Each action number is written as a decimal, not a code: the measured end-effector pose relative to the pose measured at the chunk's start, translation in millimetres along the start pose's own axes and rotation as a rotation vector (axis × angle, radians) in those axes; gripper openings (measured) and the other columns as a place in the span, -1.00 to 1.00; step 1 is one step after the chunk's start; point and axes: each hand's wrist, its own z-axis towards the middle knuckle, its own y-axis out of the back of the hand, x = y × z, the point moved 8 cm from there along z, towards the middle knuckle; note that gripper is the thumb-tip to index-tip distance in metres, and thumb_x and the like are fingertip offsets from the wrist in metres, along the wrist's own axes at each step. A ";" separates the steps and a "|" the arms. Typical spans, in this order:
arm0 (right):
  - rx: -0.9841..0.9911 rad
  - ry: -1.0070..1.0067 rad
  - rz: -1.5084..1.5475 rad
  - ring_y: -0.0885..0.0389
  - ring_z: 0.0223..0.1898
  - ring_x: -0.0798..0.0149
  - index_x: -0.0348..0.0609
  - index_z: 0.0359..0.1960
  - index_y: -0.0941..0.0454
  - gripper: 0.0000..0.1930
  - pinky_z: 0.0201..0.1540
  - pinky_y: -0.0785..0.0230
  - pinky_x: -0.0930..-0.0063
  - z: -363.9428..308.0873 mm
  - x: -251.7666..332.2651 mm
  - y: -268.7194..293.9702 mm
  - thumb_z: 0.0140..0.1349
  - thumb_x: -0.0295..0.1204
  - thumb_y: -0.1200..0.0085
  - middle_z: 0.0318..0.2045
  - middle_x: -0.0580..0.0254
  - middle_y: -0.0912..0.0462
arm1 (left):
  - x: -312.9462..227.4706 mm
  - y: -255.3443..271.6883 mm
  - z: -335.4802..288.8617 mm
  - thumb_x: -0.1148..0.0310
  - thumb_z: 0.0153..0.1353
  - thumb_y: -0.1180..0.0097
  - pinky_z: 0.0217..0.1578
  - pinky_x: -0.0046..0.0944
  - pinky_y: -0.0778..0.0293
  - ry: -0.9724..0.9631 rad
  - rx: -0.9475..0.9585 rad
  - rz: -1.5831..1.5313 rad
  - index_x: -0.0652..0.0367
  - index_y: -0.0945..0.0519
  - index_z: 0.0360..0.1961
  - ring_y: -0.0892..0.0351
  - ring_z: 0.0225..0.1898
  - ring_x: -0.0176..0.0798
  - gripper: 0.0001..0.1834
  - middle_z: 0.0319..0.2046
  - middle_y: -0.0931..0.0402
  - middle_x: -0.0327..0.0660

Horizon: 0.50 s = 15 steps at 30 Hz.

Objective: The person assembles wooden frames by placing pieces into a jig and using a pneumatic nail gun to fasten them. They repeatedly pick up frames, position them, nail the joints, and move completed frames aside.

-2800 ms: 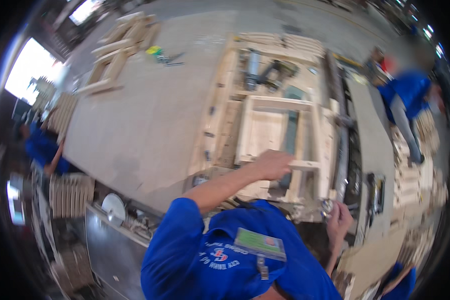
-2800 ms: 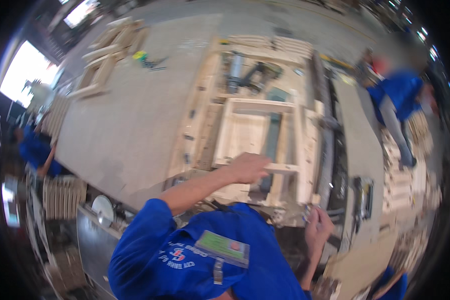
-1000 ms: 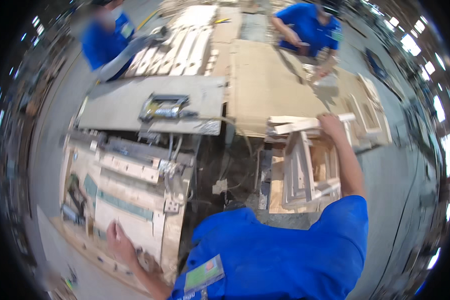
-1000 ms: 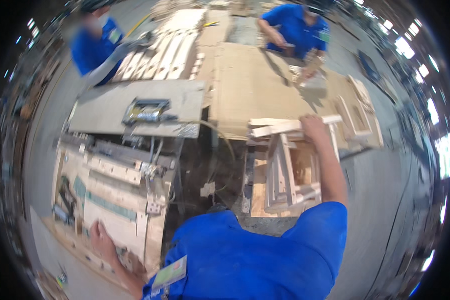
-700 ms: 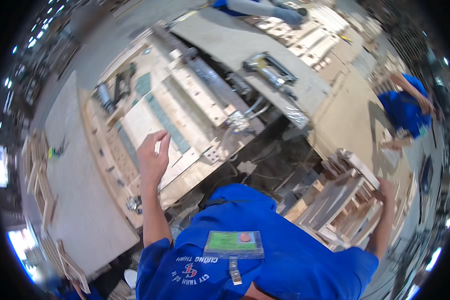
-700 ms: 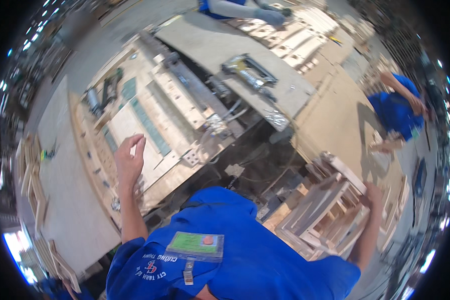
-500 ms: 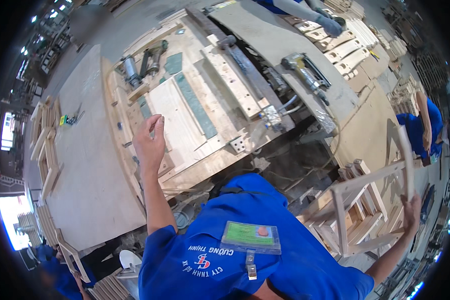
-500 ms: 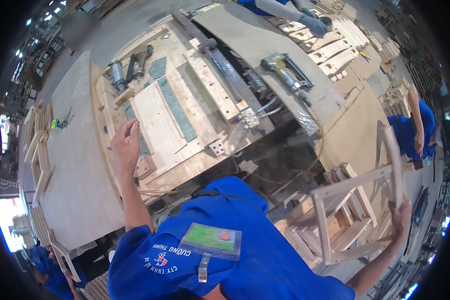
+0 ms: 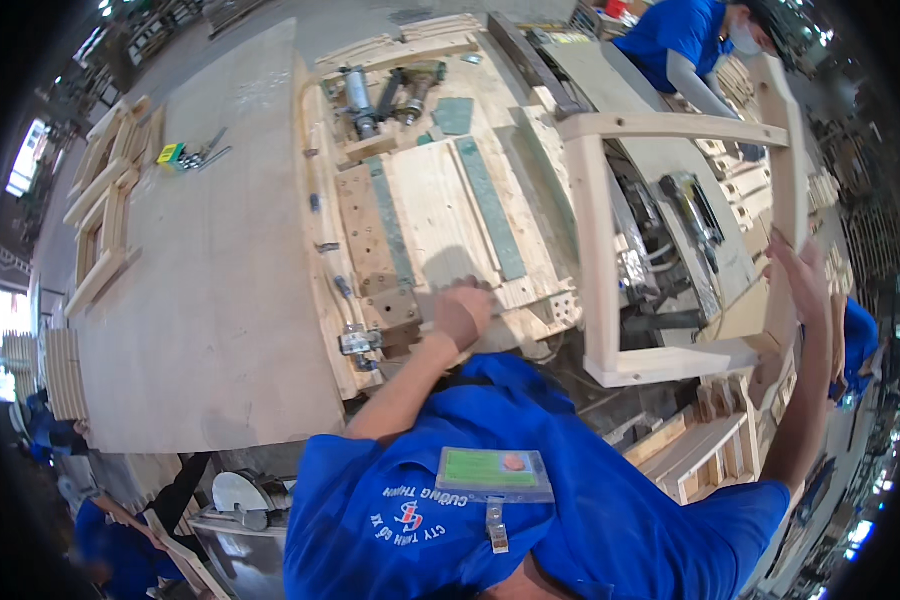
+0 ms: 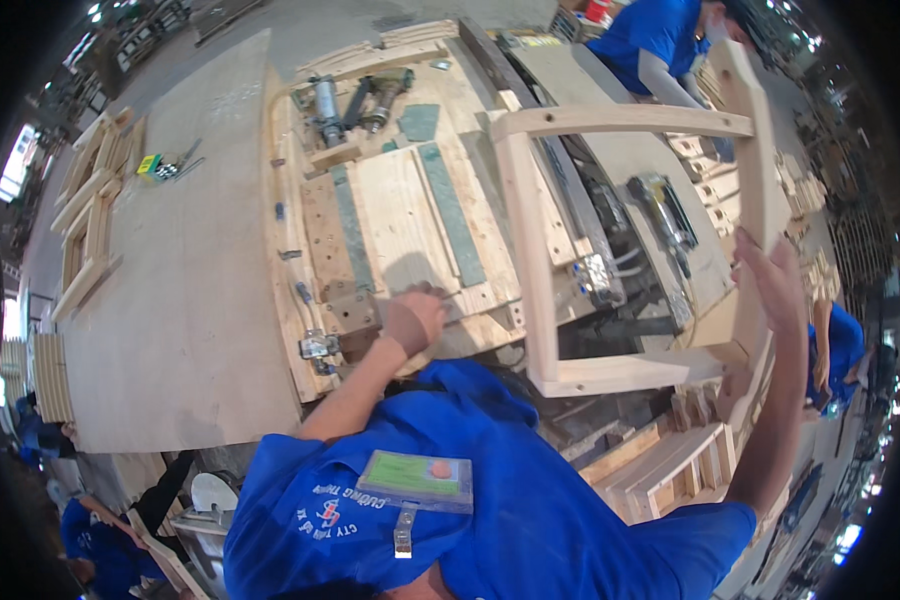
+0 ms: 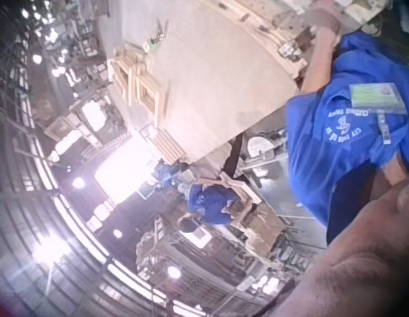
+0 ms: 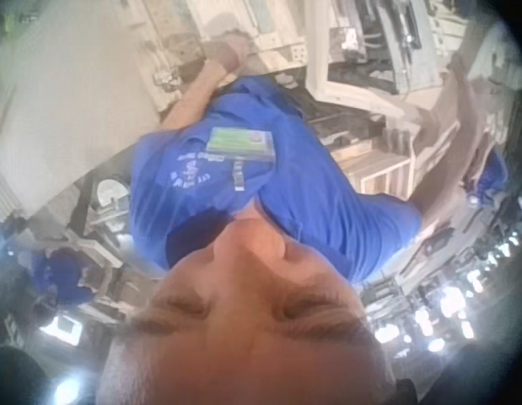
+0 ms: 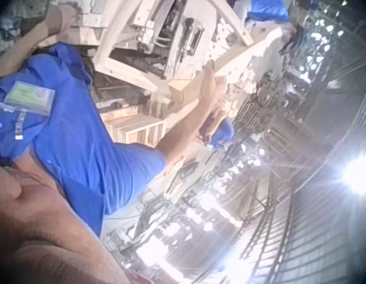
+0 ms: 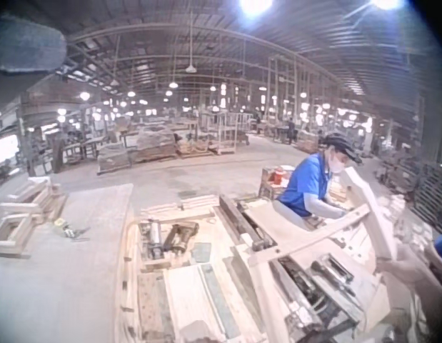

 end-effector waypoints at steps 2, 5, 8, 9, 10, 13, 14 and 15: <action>0.088 -0.003 0.058 -0.64 -0.37 0.40 -0.19 0.09 -0.57 -0.56 -0.35 -0.54 0.49 29.7 14.2 -53.8 0.44 -0.10 -0.30 -0.29 0.30 -0.59 | -15.3 8.5 -15.9 0.11 0.39 -0.23 -0.02 0.11 -0.62 -0.024 -0.042 -0.075 0.09 -0.75 -0.06 -0.71 -0.07 0.18 -0.70 -0.15 -0.72 -0.01; 0.128 0.028 0.042 -0.60 -0.47 0.47 -0.27 -0.06 -0.63 -0.51 -0.44 -0.51 0.49 68.3 32.3 -129.4 0.39 -0.02 -0.35 -0.37 0.32 -0.64 | -48.6 48.3 -46.4 0.02 0.40 -0.23 -0.01 0.08 -0.64 -0.163 0.266 -0.322 0.07 -0.77 -0.05 -0.74 -0.06 0.13 -0.64 -0.16 -0.74 0.01; 0.237 0.059 0.059 -0.66 -0.53 0.39 -0.29 -0.17 -0.64 -0.48 -0.51 -0.53 0.38 108.8 43.8 -227.4 0.36 0.03 -0.36 -0.47 0.29 -0.65 | -80.8 95.3 -60.8 0.11 0.40 -0.30 -0.03 0.07 -0.64 -0.229 0.152 -0.595 0.15 -0.77 -0.10 -0.76 -0.10 0.10 -0.69 -0.19 -0.75 0.00; 0.281 0.058 -0.002 -0.68 -0.53 0.32 -0.33 -0.24 -0.63 -0.46 -0.51 -0.54 0.33 120.5 44.4 -264.2 0.35 0.03 -0.36 -0.45 0.21 -0.68 | -84.2 106.1 -60.3 0.15 0.40 -0.31 -0.05 0.08 -0.64 -0.257 0.048 -0.699 0.17 -0.77 -0.12 -0.76 -0.11 0.10 -0.71 -0.19 -0.75 -0.01; 0.329 0.042 -0.008 -0.71 -0.53 0.25 -0.43 -0.27 -0.63 -0.41 -0.50 -0.55 0.26 118.9 56.7 -308.6 0.34 0.05 -0.37 -0.46 0.12 -0.70 | -77.0 115.5 -59.0 0.26 0.29 -0.42 0.06 0.06 -0.59 -0.202 -0.119 -0.634 0.21 -0.71 -0.01 -0.71 -0.01 0.10 -0.67 -0.11 -0.72 -0.04; 0.407 0.018 -0.146 -0.82 -0.39 0.03 -0.62 -0.24 -0.69 -0.30 -0.39 -0.61 0.14 145.2 34.4 -382.7 0.27 0.06 -0.40 -0.31 -0.22 -0.78 | -56.5 120.4 -22.6 0.28 0.18 -0.48 0.21 0.08 -0.49 -0.223 -0.456 -0.313 0.20 -0.64 0.13 -0.58 0.16 0.12 -0.48 0.05 -0.63 -0.06; 0.334 0.139 -0.284 -0.78 -0.37 0.14 -0.57 -0.23 -0.64 -0.39 -0.39 -0.61 0.16 152.6 39.1 -400.1 0.33 -0.03 -0.36 -0.33 -0.11 -0.73 | -44.8 102.7 -9.2 0.28 0.10 -0.51 0.31 0.10 -0.40 -0.172 -0.433 -0.198 0.19 -0.58 0.21 -0.44 0.28 0.13 -0.36 0.16 -0.52 -0.06; 0.347 0.106 -0.237 -0.78 -0.38 0.14 -0.57 -0.25 -0.64 -0.39 -0.39 -0.60 0.15 156.1 32.9 -419.2 0.33 -0.02 -0.36 -0.33 -0.12 -0.74 | -34.1 89.6 1.1 0.28 0.11 -0.50 0.32 0.10 -0.40 -0.162 -0.428 -0.158 0.19 -0.58 0.21 -0.44 0.28 0.13 -0.37 0.17 -0.51 -0.05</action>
